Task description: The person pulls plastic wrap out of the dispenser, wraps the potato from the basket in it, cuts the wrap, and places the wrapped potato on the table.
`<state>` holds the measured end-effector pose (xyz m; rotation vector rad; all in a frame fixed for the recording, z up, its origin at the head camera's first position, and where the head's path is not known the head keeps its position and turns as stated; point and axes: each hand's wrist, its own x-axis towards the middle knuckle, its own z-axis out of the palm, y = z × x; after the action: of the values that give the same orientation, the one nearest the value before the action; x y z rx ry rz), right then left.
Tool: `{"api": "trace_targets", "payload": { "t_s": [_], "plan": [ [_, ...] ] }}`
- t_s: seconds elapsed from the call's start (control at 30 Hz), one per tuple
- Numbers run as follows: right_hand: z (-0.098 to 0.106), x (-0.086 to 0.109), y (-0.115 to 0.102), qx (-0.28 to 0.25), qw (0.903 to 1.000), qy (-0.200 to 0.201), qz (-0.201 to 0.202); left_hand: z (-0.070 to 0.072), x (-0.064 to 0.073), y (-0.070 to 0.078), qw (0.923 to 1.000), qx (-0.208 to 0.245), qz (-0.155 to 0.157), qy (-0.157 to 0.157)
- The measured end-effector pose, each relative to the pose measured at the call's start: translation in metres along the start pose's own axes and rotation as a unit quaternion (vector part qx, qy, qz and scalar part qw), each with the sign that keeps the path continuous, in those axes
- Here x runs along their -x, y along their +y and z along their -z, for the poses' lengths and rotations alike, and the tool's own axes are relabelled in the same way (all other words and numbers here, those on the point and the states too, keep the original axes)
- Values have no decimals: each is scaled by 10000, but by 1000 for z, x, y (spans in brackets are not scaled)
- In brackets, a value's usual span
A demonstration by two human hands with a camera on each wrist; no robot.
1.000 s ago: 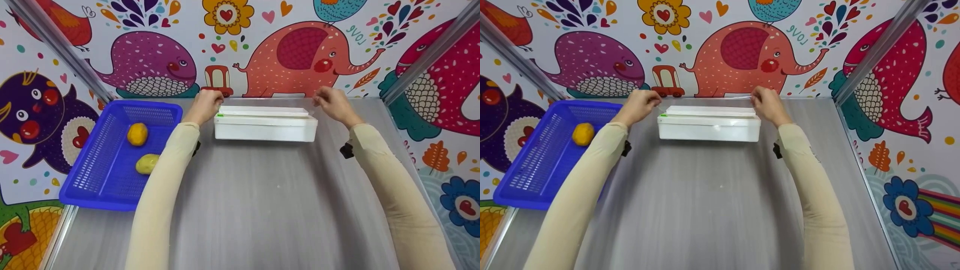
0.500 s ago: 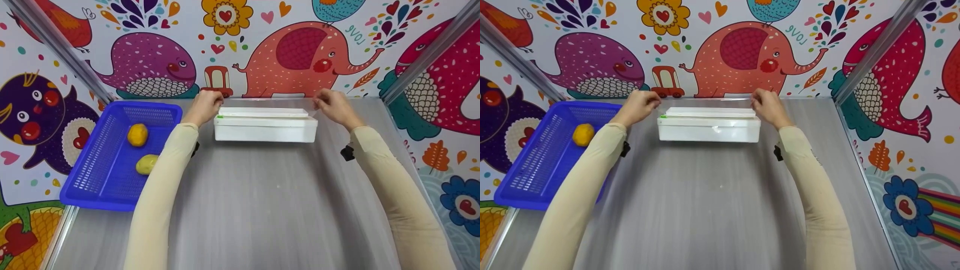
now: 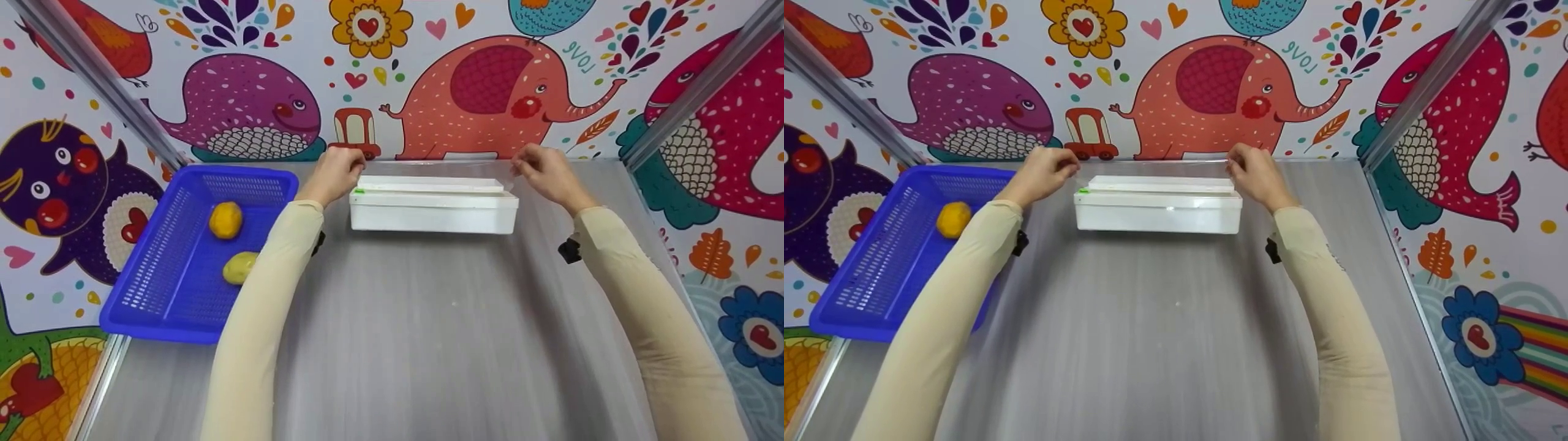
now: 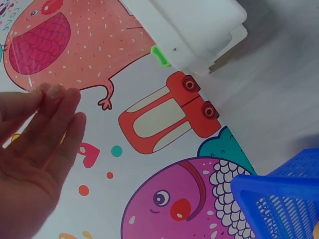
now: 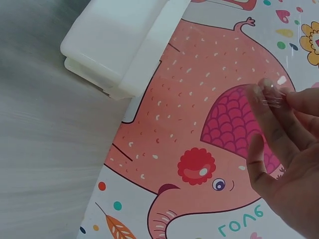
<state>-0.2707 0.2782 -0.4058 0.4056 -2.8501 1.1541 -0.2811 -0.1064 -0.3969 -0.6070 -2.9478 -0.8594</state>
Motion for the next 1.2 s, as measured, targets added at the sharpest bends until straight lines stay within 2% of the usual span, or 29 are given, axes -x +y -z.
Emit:
{"api": "trace_targets", "payload": {
  "t_s": [0.3, 0.67, 1.0, 1.2],
  "plan": [
    [1, -7, -3, 191, 9976, 475, 460, 4, -5, 3, 9993, -240, 143, 256],
    [7, -12, -7, 283, 9962, 656, 489, 12, -14, 10, 9985, -444, 113, 304],
    [11, -14, -13, 470, 9962, 702, 214, 18, -18, 14, 9980, -515, 144, 344],
    [14, -15, -17, 580, 9950, 783, 242, 23, -20, 16, 9968, -595, -9, 524]
  ]
}}
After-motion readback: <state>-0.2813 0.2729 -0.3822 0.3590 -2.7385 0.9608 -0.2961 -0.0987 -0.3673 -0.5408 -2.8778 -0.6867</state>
